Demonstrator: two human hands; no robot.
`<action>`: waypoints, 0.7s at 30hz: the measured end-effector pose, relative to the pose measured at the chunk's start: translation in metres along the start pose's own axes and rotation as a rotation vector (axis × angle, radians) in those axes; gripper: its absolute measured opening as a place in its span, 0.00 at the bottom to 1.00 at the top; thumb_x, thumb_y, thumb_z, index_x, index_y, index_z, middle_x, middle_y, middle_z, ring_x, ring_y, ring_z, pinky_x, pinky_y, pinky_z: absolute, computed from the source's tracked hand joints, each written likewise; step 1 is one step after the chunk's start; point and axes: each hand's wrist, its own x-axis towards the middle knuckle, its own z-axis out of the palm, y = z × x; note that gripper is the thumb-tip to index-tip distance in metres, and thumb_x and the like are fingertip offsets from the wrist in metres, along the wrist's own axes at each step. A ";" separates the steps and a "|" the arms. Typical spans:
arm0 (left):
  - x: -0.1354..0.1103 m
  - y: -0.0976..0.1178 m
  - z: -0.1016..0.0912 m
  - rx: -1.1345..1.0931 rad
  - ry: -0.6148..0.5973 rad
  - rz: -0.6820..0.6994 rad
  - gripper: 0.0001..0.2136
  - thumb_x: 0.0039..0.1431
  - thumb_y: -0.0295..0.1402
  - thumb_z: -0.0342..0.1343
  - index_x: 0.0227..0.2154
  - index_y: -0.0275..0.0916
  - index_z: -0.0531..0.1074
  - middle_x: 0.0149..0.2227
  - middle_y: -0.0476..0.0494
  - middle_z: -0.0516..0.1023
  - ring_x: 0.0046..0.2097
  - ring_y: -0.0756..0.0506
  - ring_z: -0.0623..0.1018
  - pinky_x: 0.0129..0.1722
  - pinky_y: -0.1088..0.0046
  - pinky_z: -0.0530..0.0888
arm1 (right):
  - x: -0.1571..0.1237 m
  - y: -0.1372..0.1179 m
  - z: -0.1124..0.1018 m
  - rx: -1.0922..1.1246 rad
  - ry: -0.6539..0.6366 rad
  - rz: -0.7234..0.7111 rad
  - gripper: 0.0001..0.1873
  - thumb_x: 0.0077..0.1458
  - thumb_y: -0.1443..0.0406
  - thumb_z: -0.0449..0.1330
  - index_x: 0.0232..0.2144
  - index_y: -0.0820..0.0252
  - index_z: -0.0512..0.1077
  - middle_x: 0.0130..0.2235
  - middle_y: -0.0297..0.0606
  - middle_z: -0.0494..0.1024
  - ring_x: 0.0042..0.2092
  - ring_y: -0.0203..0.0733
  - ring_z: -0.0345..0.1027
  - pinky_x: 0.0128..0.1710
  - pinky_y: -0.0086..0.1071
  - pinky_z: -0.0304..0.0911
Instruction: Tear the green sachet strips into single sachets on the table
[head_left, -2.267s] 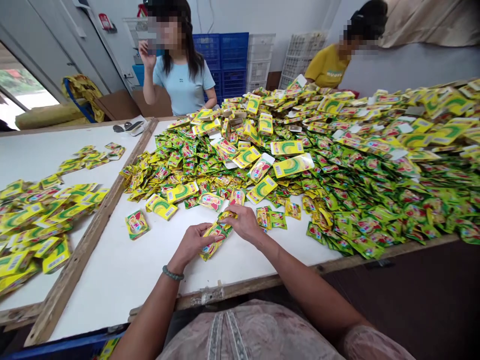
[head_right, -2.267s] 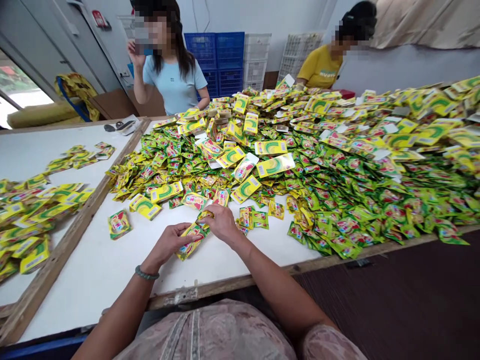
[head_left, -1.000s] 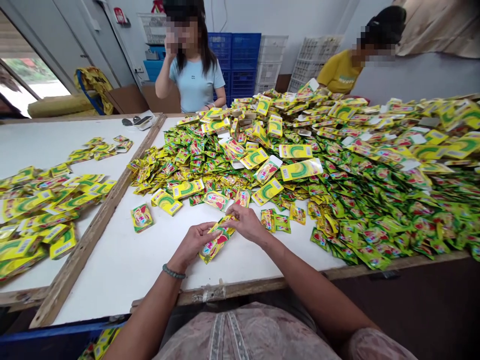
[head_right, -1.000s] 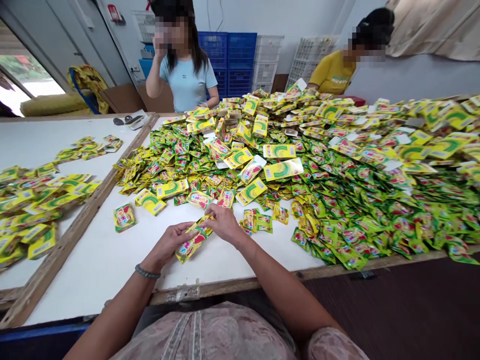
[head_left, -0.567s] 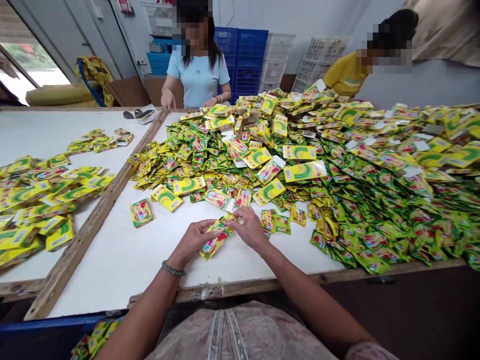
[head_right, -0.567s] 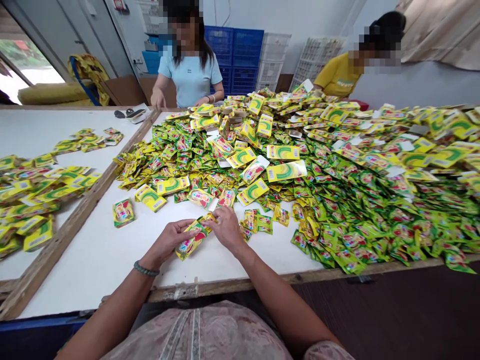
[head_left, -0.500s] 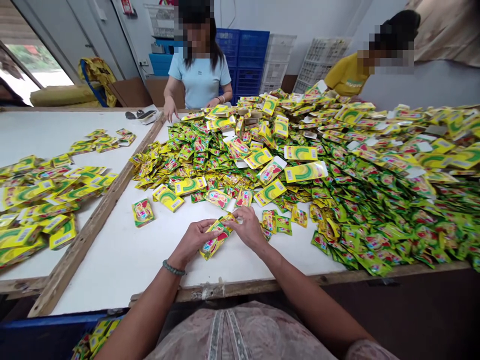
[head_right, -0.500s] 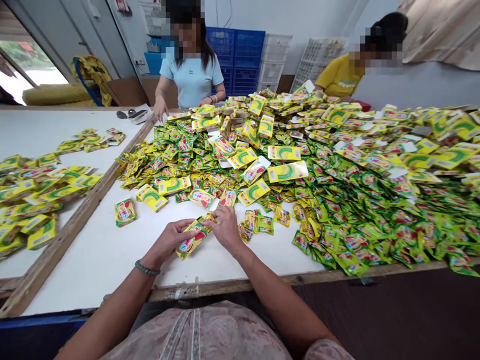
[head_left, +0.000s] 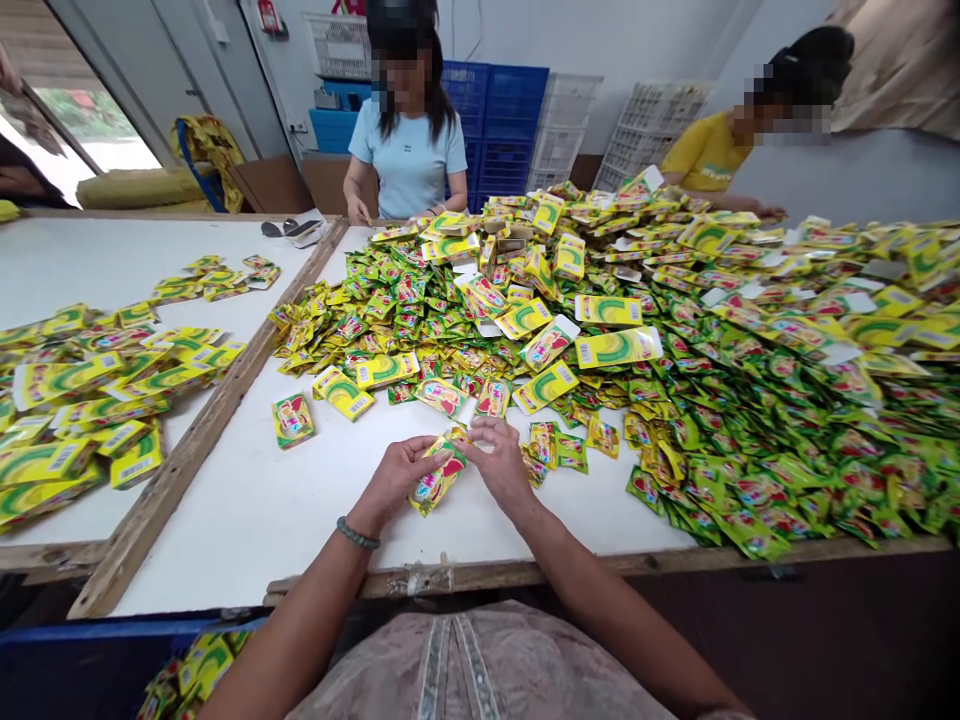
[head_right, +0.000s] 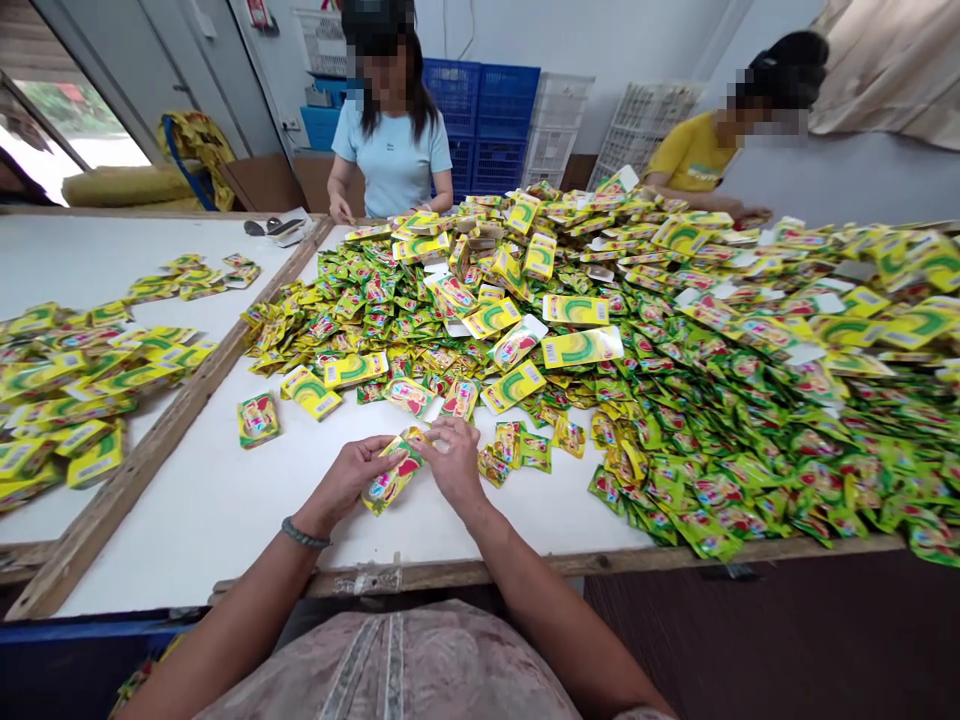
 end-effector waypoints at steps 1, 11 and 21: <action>0.000 -0.001 0.000 -0.007 0.006 -0.004 0.22 0.42 0.37 0.66 0.43 0.35 0.74 0.32 0.45 0.80 0.29 0.48 0.76 0.29 0.75 0.69 | -0.002 0.000 0.002 0.002 -0.045 -0.005 0.12 0.50 0.56 0.61 0.27 0.57 0.77 0.44 0.40 0.72 0.53 0.48 0.55 0.56 0.47 0.46; -0.002 -0.003 -0.003 -0.058 -0.065 -0.028 0.19 0.44 0.38 0.64 0.39 0.34 0.74 0.32 0.44 0.79 0.30 0.48 0.76 0.31 0.74 0.70 | -0.009 -0.011 0.001 -0.088 -0.412 -0.047 0.11 0.49 0.55 0.61 0.31 0.52 0.78 0.52 0.38 0.65 0.57 0.50 0.48 0.57 0.47 0.47; -0.004 0.003 -0.005 0.025 -0.007 -0.036 0.18 0.42 0.40 0.65 0.34 0.35 0.70 0.26 0.49 0.77 0.25 0.51 0.74 0.26 0.78 0.68 | -0.017 -0.020 0.005 0.015 -0.448 -0.098 0.11 0.53 0.58 0.58 0.33 0.56 0.76 0.45 0.38 0.69 0.51 0.43 0.59 0.53 0.38 0.55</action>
